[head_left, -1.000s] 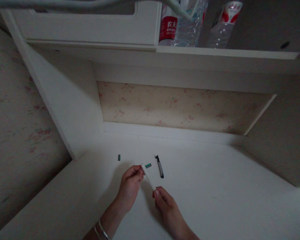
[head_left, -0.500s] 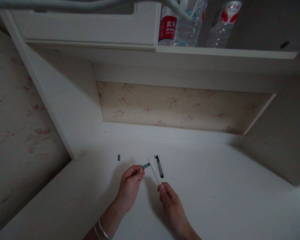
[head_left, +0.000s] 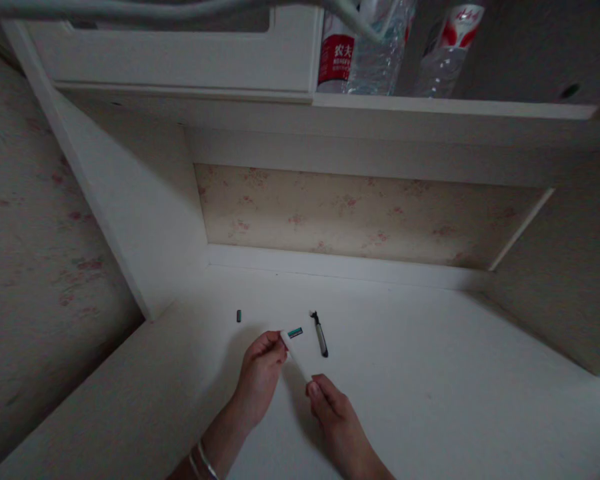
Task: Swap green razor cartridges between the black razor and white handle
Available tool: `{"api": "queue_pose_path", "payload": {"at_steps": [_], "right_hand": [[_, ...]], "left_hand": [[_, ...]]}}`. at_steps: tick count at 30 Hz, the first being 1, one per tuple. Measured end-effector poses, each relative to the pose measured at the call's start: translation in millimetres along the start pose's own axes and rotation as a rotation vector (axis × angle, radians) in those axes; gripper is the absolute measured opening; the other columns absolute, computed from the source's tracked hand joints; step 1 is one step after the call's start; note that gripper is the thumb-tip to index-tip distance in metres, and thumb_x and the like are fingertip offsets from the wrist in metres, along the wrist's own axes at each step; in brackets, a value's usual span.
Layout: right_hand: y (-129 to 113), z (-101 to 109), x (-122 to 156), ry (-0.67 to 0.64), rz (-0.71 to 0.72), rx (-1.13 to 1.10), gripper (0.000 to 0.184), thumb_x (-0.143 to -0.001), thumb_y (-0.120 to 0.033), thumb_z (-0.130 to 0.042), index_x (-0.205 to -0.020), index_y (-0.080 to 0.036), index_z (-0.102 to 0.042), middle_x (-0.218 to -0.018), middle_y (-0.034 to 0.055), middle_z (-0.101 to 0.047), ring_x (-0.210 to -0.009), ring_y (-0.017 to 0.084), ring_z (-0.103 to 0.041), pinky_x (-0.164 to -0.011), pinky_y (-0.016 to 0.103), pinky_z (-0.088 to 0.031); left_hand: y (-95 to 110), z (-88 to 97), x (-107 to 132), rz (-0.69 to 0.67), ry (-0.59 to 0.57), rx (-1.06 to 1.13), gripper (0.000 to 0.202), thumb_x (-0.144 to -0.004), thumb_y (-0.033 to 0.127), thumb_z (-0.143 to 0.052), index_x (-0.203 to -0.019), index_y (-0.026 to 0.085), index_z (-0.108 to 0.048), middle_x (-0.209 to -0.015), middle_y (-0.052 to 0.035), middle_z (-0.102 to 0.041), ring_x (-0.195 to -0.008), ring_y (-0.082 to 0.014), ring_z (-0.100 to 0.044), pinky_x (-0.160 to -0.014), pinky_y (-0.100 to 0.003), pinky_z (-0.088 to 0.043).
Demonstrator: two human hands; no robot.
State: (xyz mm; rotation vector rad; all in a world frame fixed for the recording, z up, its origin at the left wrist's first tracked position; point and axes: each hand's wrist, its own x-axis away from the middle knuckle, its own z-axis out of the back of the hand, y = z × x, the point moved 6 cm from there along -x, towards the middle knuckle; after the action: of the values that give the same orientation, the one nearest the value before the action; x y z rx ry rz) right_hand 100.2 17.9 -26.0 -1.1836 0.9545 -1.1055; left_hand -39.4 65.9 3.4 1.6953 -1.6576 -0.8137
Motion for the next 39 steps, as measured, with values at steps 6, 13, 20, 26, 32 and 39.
{"api": "queue_pose_path", "payload": {"at_steps": [6, 13, 20, 26, 32, 39], "right_hand": [[0, 3, -1, 0.051, 0.014, -0.014, 0.042, -0.092, -0.058, -0.038, -0.075, -0.02, -0.045, -0.063, -0.0049, -0.033, -0.059, 0.013, -0.032, -0.053, 0.024, -0.026], [3, 9, 0, 0.154, 0.014, -0.026, 0.041, -0.092, -0.058, -0.039, -0.075, -0.021, -0.045, -0.064, -0.0049, -0.032, -0.059, 0.013, -0.032, -0.053, 0.023, -0.027], [6, 2, 0, 0.061, 0.016, -0.028, 0.041, -0.092, -0.057, -0.04, -0.077, -0.02, -0.047, -0.062, -0.0053, -0.032, -0.058, 0.013, -0.032, -0.052, 0.023, -0.026], [4, 1, 2, 0.028, 0.011, -0.018, 0.04, -0.092, -0.057, -0.039, -0.078, -0.02, -0.048, -0.062, -0.0055, -0.032, -0.057, 0.012, -0.031, -0.052, 0.023, -0.026], [6, 20, -2, 0.227, -0.011, -0.06, 0.045, -0.088, -0.062, -0.043, -0.078, -0.02, -0.052, -0.061, -0.0057, -0.032, -0.054, 0.012, -0.031, -0.049, 0.023, -0.025], [-8, 68, -6, 0.358, 0.02, 0.015, 0.049, -0.087, -0.058, -0.047, -0.108, -0.018, -0.065, -0.063, -0.0025, -0.047, -0.055, 0.015, -0.044, -0.049, 0.024, -0.034]], "left_hand": [[0, 0.8, 0, -0.004, 0.01, 0.001, 0.016, -0.066, 0.025, -0.076, -0.073, 0.015, -0.067, -0.065, 0.0011, -0.055, -0.063, -0.0099, -0.045, -0.064, -0.024, -0.036], [-1, 3.1, -1, -0.015, 0.026, -0.002, 0.018, -0.066, 0.025, -0.077, -0.078, 0.014, -0.068, -0.065, 0.0008, -0.055, -0.064, -0.0101, -0.045, -0.065, -0.024, -0.036], [1, -0.4, 1, -0.003, 0.013, -0.01, 0.015, -0.066, 0.025, -0.075, -0.072, 0.014, -0.066, -0.062, 0.0014, -0.053, -0.061, -0.0097, -0.043, -0.063, -0.024, -0.036], [0, 0.5, 0, -0.001, 0.025, 0.0, 0.016, -0.066, 0.026, -0.076, -0.071, 0.015, -0.066, -0.062, 0.0016, -0.053, -0.062, -0.0101, -0.044, -0.064, -0.024, -0.036], [2, 4.1, -2, -0.015, 0.047, 0.008, 0.02, -0.063, 0.026, -0.078, -0.078, 0.015, -0.068, -0.063, 0.001, -0.055, -0.062, -0.0101, -0.045, -0.064, -0.024, -0.036], [-1, 5.0, -1, 0.033, 0.018, 0.03, 0.019, -0.065, 0.026, -0.078, -0.078, 0.015, -0.069, -0.067, 0.0006, -0.056, -0.064, -0.0087, -0.045, -0.065, -0.021, -0.037]]}}
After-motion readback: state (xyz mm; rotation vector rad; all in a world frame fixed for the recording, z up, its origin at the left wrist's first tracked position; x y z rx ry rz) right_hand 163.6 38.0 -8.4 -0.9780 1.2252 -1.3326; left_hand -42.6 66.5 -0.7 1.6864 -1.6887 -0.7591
